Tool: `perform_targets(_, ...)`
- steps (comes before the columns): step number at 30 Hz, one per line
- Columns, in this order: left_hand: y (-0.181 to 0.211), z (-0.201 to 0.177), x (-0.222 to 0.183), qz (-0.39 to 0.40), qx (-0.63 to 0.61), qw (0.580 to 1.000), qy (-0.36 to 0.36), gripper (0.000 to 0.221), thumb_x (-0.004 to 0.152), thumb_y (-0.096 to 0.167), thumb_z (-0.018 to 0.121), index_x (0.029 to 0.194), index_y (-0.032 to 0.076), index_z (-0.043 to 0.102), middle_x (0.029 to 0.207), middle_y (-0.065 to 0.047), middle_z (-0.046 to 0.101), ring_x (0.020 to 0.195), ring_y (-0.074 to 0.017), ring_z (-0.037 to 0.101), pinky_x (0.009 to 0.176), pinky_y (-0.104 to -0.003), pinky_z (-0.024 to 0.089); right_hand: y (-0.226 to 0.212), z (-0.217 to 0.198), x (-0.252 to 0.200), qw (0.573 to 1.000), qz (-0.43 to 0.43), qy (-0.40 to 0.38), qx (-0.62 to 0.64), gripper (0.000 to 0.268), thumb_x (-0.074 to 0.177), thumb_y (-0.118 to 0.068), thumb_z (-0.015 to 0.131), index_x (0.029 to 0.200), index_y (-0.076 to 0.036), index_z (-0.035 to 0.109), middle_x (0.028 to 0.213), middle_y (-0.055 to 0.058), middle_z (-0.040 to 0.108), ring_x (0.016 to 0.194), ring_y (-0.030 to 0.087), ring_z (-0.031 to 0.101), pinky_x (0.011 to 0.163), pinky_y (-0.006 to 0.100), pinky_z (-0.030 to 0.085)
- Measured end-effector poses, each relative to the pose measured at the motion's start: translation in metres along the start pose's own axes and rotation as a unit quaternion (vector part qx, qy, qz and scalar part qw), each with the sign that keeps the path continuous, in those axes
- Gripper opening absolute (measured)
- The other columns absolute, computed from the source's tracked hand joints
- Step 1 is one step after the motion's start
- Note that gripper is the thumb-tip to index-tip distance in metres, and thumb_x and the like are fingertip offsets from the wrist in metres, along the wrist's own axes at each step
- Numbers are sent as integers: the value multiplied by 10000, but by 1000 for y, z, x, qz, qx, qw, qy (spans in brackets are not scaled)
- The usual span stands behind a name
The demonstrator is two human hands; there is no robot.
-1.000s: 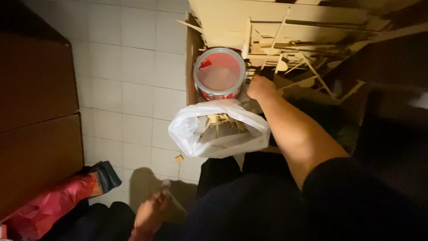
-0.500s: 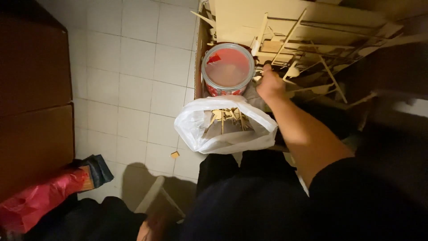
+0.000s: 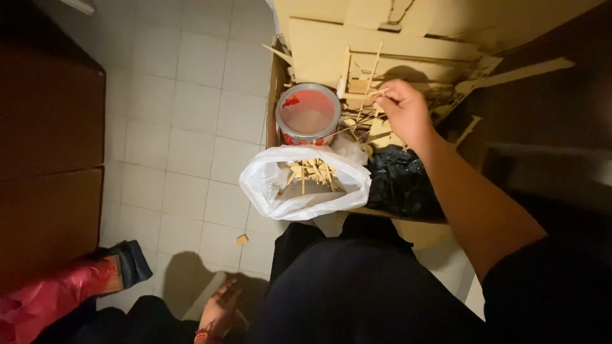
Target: Unpacking and sorting laser-cut wooden pieces from a cardboard box into a plastic bag.
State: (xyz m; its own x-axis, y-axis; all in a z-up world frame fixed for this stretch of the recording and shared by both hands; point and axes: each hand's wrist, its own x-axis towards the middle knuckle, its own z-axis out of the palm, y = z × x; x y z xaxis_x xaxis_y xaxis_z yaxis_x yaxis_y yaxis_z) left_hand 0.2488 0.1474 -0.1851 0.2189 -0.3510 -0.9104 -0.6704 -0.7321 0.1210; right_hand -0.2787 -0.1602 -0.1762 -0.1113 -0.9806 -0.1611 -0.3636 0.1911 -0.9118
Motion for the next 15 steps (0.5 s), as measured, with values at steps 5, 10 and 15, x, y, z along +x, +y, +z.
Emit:
perform_targets(5,20,6,-7,145,-11,987,74,352,889,174,657,1216,288,719,911,22,775,841,-105,731,805,-253,575,-50,-43,-18,979,-160,52,118,152,1019,72,545,1156,5,551,1021,165,701,953,238,702,844,324,542)
perform_targets(10,198,-30,-116,485,103,818,291,312,925,223,563,1212,159,666,1158,-29,713,1040,-263,662,861,-410,504,-134,-72,-76,975,-125,59,175,185,1041,67,499,1202,-23,510,1000,170,679,842,262,705,686,327,610)
perform_targets(15,307,-38,-171,617,170,611,465,397,958,347,602,1314,171,612,1283,-48,603,1193,-280,550,1030,-520,392,-155,-56,-128,976,-146,11,162,270,1002,55,523,1251,-36,472,946,224,705,708,242,709,589,290,574)
